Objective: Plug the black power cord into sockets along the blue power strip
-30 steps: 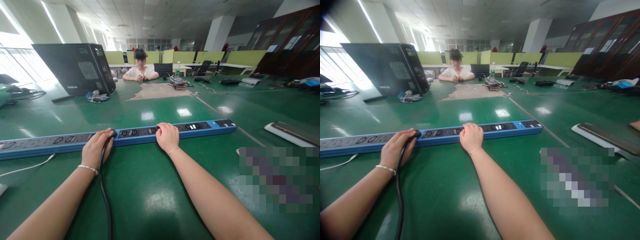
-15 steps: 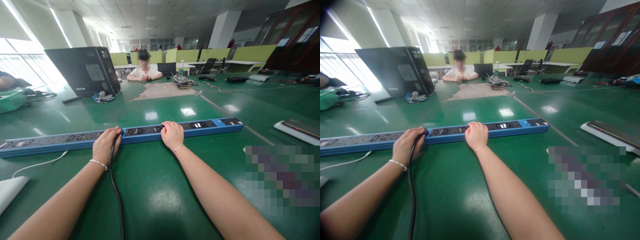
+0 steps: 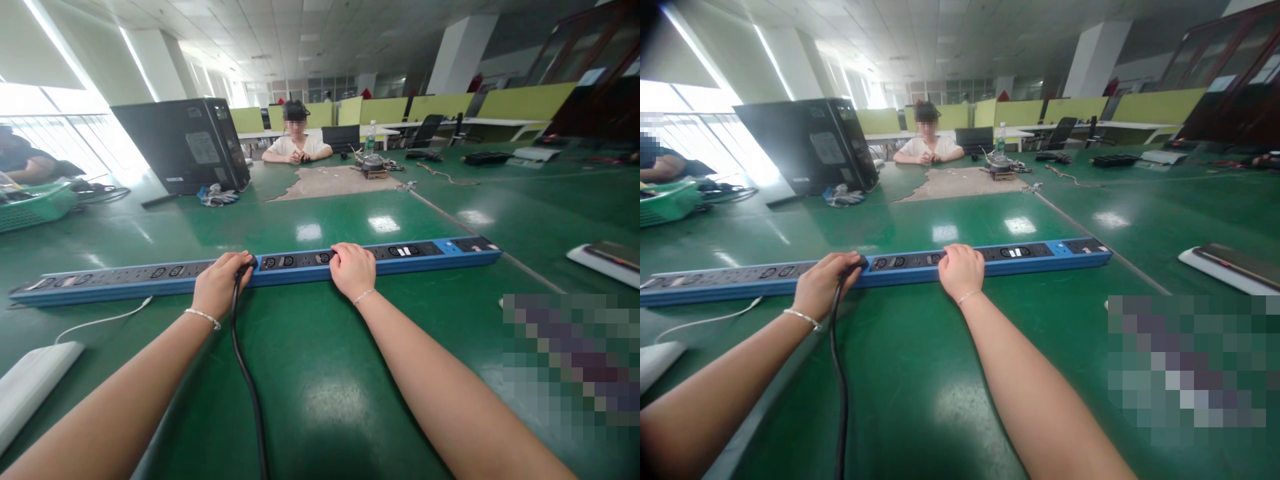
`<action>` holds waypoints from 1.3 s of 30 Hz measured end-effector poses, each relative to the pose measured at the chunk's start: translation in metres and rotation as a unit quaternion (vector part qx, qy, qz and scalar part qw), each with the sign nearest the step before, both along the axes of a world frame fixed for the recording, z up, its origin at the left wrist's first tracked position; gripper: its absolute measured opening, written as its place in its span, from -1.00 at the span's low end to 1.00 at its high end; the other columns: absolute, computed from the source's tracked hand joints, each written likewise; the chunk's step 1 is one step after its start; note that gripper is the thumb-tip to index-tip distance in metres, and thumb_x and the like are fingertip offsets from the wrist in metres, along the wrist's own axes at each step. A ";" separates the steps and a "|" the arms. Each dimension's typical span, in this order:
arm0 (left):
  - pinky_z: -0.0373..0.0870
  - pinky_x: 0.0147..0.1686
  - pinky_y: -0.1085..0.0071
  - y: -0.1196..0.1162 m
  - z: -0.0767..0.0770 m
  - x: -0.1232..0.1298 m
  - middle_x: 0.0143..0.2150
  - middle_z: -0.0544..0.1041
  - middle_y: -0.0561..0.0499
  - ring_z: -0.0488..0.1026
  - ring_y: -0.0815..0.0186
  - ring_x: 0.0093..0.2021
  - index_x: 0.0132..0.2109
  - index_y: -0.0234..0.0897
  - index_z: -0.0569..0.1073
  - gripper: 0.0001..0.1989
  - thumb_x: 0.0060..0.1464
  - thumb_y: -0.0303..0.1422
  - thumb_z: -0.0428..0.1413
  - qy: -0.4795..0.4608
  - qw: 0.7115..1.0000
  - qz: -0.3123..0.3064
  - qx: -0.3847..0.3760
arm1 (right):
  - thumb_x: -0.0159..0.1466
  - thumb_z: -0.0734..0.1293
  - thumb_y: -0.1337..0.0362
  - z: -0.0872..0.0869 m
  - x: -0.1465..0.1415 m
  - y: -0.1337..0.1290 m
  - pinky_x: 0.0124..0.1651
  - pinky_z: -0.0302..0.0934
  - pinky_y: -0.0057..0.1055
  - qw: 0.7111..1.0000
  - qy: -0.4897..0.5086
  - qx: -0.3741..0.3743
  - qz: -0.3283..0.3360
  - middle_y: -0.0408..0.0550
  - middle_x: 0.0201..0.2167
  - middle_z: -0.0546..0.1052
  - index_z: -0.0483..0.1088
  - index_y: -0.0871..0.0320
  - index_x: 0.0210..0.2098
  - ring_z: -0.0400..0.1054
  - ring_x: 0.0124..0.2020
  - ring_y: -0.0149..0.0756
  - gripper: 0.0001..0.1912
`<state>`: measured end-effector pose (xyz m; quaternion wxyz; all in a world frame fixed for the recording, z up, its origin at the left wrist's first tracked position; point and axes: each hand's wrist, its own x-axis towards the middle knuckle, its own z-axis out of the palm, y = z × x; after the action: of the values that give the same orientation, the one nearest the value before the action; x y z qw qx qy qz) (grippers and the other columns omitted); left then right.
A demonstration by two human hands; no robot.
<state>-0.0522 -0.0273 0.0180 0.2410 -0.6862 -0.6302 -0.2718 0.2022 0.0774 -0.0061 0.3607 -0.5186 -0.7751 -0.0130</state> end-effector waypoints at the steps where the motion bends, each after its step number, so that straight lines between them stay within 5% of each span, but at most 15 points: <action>1: 0.42 -0.15 0.45 -0.001 0.001 0.001 -0.09 0.54 0.01 0.49 0.33 -0.11 -0.13 -0.20 0.45 -0.77 0.14 -0.25 -0.01 -0.001 1.000 0.004 -0.007 | 0.23 0.13 0.33 0.000 0.000 0.000 0.02 -0.01 -0.26 1.000 -0.001 0.000 0.000 -0.05 -0.08 0.52 0.47 0.11 -0.14 0.29 -0.03 -0.22 -0.67; 12: 0.41 -0.14 0.42 -0.005 -0.007 0.006 -0.02 0.52 -0.03 0.49 0.29 -0.10 -0.08 -0.23 0.44 -0.75 0.17 -0.31 -0.05 0.080 0.996 0.024 0.010 | 0.22 0.15 0.33 0.001 0.000 -0.001 0.02 -0.01 -0.28 1.000 0.003 0.001 -0.001 -0.08 -0.09 0.52 0.47 0.10 -0.15 0.29 -0.02 -0.25 -0.68; 23: 0.43 -0.24 0.44 -0.002 0.003 0.007 -0.07 0.54 0.02 0.52 0.32 -0.18 -0.13 -0.20 0.45 -0.75 0.16 -0.23 -0.05 0.024 0.999 0.041 -0.026 | 0.22 0.15 0.33 0.000 0.000 0.000 0.02 0.00 -0.28 1.000 0.005 0.009 -0.003 -0.11 -0.09 0.52 0.48 0.09 -0.16 0.30 -0.03 -0.26 -0.68; 31: 0.39 -0.05 0.39 -0.013 -0.008 0.008 0.14 0.42 -0.04 0.42 0.29 0.04 0.07 -0.22 0.36 -0.64 0.18 -0.36 -0.14 0.026 0.998 0.032 -0.056 | 0.22 0.15 0.33 0.000 0.001 0.000 0.01 0.00 -0.28 1.000 0.007 0.013 0.003 -0.09 -0.09 0.53 0.48 0.10 -0.16 0.31 -0.04 -0.24 -0.68; 39: 0.22 0.14 0.33 -0.012 0.029 0.007 0.09 0.45 0.06 0.38 0.29 0.07 -0.03 -0.14 0.47 -0.60 0.14 -0.29 -0.20 -0.063 0.980 0.083 -0.171 | 0.22 0.14 0.33 0.001 0.001 -0.001 0.01 0.00 -0.29 1.000 0.010 0.006 0.001 -0.08 -0.10 0.53 0.48 0.10 -0.16 0.30 -0.04 -0.25 -0.68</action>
<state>-0.0450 -0.0390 0.0471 0.1020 -0.6437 -0.7363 -0.1819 0.2030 0.0769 -0.0054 0.3720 -0.5154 -0.7719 -0.0119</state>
